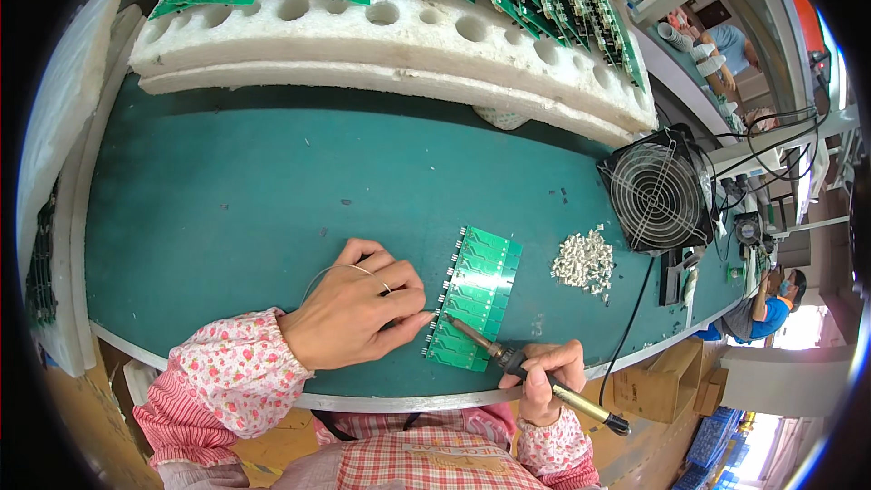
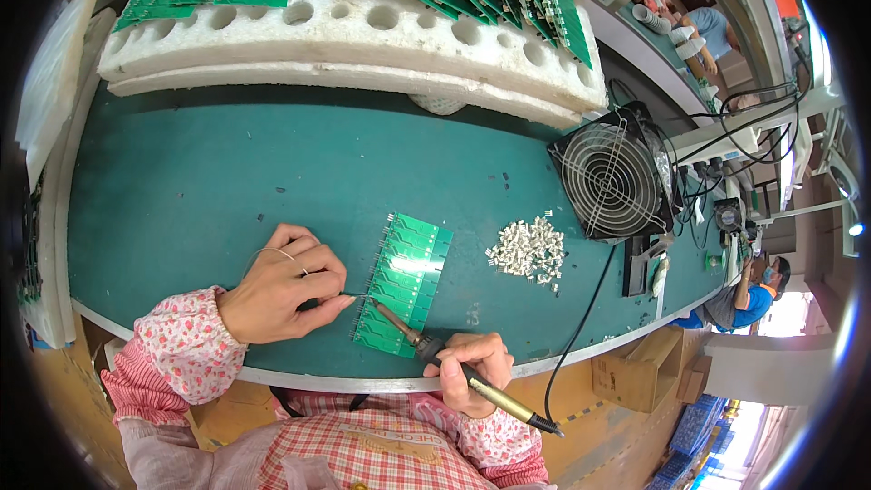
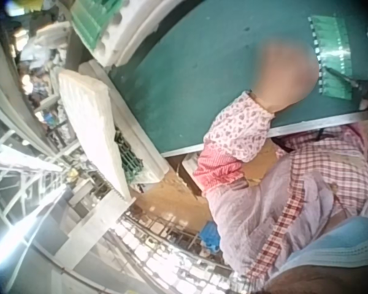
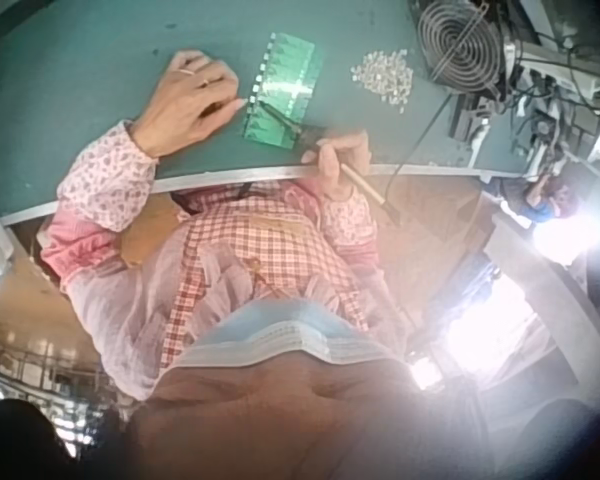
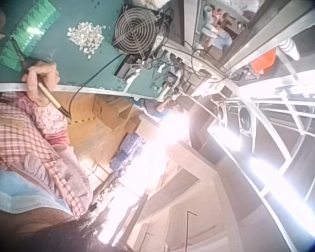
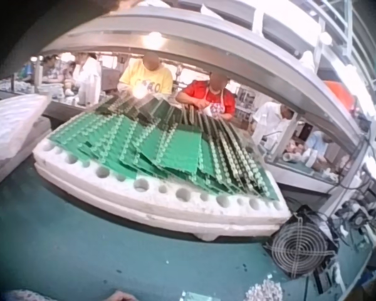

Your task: The person solders electronic components onto a printed circuit board using a soldering iron and solder wire.

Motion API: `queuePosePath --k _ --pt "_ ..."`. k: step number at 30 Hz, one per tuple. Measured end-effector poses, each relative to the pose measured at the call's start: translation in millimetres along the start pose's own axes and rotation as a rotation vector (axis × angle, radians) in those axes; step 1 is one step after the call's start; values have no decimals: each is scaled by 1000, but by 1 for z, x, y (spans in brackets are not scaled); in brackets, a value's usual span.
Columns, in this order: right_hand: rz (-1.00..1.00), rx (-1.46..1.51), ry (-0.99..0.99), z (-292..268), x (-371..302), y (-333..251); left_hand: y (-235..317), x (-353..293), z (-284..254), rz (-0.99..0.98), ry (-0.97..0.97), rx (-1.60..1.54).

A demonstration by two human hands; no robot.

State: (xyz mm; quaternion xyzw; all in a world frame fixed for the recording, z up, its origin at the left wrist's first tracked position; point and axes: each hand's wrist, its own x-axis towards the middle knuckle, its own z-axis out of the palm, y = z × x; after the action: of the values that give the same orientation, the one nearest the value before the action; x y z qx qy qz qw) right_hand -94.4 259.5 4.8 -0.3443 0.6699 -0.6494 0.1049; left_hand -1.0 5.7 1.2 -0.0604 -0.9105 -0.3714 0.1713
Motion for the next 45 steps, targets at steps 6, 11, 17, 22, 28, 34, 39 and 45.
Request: queuePosePath --k 6,11,17,22,28,34,39,45 --pt "32 -77 41 2 -2 -2 -1 0 0 -8 8 -12" --pt "50 -97 134 4 -3 0 0 0 0 -7 1 -3" --pt "83 -19 84 0 -4 -1 0 1 1 -18 -19 -1" --pt "72 -20 48 0 -3 0 1 2 1 -3 -8 24" --pt "59 -8 32 0 -1 -1 1 2 2 -5 -14 34" --pt "60 -9 35 -1 -2 1 1 2 3 2 -8 33" --pt "66 1 45 0 -2 0 1 1 1 -5 -15 20" --pt "76 -31 103 -1 -7 -1 0 0 -1 -2 -27 6"
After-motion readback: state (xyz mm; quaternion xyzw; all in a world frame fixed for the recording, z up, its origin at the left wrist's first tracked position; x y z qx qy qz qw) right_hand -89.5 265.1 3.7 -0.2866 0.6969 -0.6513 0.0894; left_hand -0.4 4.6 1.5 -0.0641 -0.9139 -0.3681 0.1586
